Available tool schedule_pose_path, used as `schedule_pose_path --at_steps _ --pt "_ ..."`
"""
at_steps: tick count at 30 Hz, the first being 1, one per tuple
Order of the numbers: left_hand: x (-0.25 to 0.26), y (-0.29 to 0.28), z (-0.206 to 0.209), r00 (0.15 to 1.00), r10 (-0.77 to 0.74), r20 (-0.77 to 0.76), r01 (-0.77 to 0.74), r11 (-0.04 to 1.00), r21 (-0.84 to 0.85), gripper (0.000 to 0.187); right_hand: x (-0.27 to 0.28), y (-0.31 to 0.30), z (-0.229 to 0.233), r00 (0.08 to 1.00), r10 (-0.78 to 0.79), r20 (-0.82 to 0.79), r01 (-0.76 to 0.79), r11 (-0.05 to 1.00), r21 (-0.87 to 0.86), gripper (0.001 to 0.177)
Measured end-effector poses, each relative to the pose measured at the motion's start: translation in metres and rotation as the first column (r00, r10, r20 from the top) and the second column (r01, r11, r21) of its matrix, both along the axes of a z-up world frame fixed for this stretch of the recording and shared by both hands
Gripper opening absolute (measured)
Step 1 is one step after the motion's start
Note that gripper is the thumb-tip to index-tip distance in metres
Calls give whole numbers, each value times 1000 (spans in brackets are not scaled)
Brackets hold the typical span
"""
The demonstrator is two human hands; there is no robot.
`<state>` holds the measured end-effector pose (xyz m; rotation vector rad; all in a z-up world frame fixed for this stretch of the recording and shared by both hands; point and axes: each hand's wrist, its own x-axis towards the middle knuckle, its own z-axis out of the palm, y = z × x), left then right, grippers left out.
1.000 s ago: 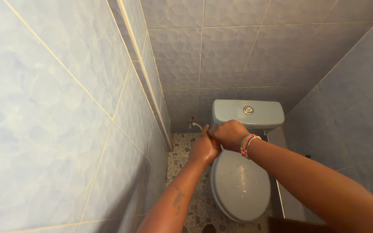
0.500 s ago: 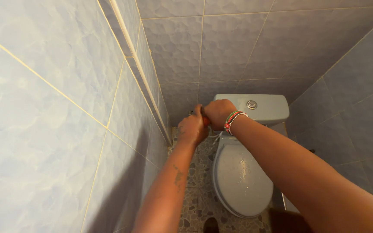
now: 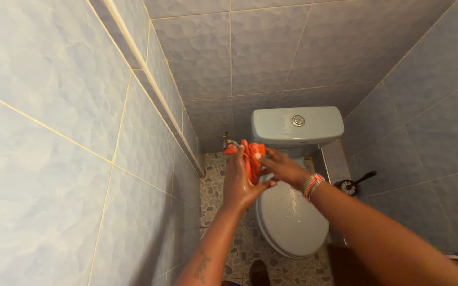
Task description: The person cleans the exterior and interior of a toilet using a cloth and then mops the surrounding floor.
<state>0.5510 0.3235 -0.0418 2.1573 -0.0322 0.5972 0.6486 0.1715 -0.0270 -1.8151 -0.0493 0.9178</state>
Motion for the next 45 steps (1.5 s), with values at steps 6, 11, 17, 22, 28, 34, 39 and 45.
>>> schedule_pose_path --at_steps 6,11,17,22,28,34,39,45 --pt "-24 -38 -41 960 -168 -223 -37 714 -699 75 -54 -42 -23 933 -325 -152 348 925 154 45" --pt "-37 -52 -97 933 27 -359 -308 576 -757 46 -78 -100 -45 887 -385 -257 458 804 379 36" --pt "-40 -71 -64 898 -43 -438 -428 147 -892 34 -94 -166 -87 859 -300 -414 507 612 607 37" --pt "-36 -118 -32 926 -208 -314 -283 165 -945 30 -98 -168 -67 914 -384 -129 405 868 286 47" --pt "-34 -182 5 902 -412 -131 10 322 -947 33 -83 -191 -52 973 -52 227 31 995 96 53" --pt "-33 -189 40 955 -115 -273 -172 534 -828 45 -57 -218 -44 965 -150 216 88 958 272 50" --pt "-41 -198 46 986 23 -163 -150 539 -829 70 -52 -194 -7 995 -95 -35 100 859 502 50" --pt "-49 -193 -8 982 23 -185 -185 241 -953 102 -46 -174 29 963 29 -268 195 611 767 49"
